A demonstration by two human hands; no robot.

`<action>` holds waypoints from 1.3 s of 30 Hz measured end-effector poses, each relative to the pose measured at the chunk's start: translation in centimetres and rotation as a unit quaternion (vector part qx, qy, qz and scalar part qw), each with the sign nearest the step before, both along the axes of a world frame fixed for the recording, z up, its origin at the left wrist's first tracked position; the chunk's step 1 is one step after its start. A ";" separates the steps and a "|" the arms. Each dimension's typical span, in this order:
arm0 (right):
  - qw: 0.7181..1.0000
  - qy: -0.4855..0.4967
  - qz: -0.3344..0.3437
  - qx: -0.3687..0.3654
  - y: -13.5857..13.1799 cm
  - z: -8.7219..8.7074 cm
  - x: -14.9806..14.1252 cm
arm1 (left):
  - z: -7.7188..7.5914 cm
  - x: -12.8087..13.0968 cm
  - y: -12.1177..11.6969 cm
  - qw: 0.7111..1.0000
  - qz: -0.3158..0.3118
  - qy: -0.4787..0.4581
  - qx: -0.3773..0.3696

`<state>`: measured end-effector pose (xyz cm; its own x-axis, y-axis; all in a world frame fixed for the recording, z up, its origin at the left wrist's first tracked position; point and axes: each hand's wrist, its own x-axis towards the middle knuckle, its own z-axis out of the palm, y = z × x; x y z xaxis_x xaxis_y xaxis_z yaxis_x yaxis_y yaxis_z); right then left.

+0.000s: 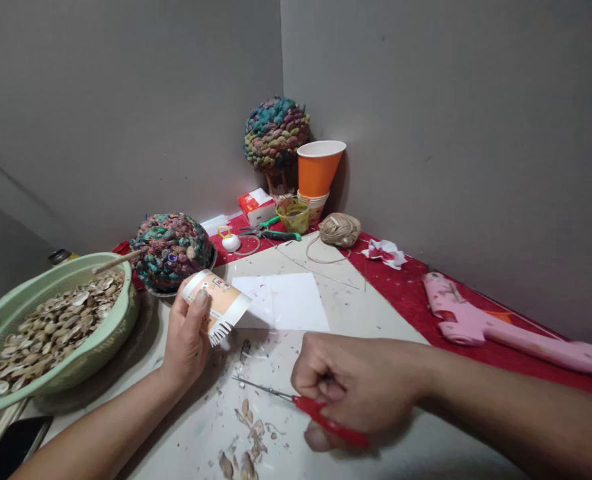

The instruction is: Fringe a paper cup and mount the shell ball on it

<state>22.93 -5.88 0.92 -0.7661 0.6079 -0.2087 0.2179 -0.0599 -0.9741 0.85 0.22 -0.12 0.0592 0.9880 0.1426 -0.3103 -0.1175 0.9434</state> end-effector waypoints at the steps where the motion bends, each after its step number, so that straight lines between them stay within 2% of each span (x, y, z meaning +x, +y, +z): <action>1: 0.998 -0.053 -0.008 0.036 -0.1 0.2 -0.1 | 0.1 0.0 0.0 1.000 0.000 -0.006 -0.002; 3: 0.990 -0.116 -0.021 0.078 -0.2 0.6 -0.2 | 0.3 0.1 -0.2 1.000 0.002 -0.014 -0.001; 5: 0.987 -0.129 -0.030 0.091 -0.3 0.7 -0.2 | 0.3 0.0 -0.3 1.000 0.004 -0.019 0.005; 16: 0.986 -0.069 -0.099 0.112 -0.2 0.4 -0.7 | 0.2 -0.1 -0.7 1.000 0.000 -0.016 0.016; 25: 0.988 -0.035 -0.106 0.108 -0.1 0.0 -0.8 | -0.3 -0.5 -1.0 0.998 -0.038 0.009 0.052; 39: 0.988 0.016 -0.108 0.109 -0.1 -0.5 -1.0 | -0.5 -0.5 -0.9 0.998 -0.043 0.019 0.049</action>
<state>21.95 -5.94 0.40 -0.6171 0.7862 -0.0338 0.1927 0.1093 -0.9751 0.30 -0.66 -0.58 0.1495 0.9605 0.2348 -0.2876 -0.1850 0.9397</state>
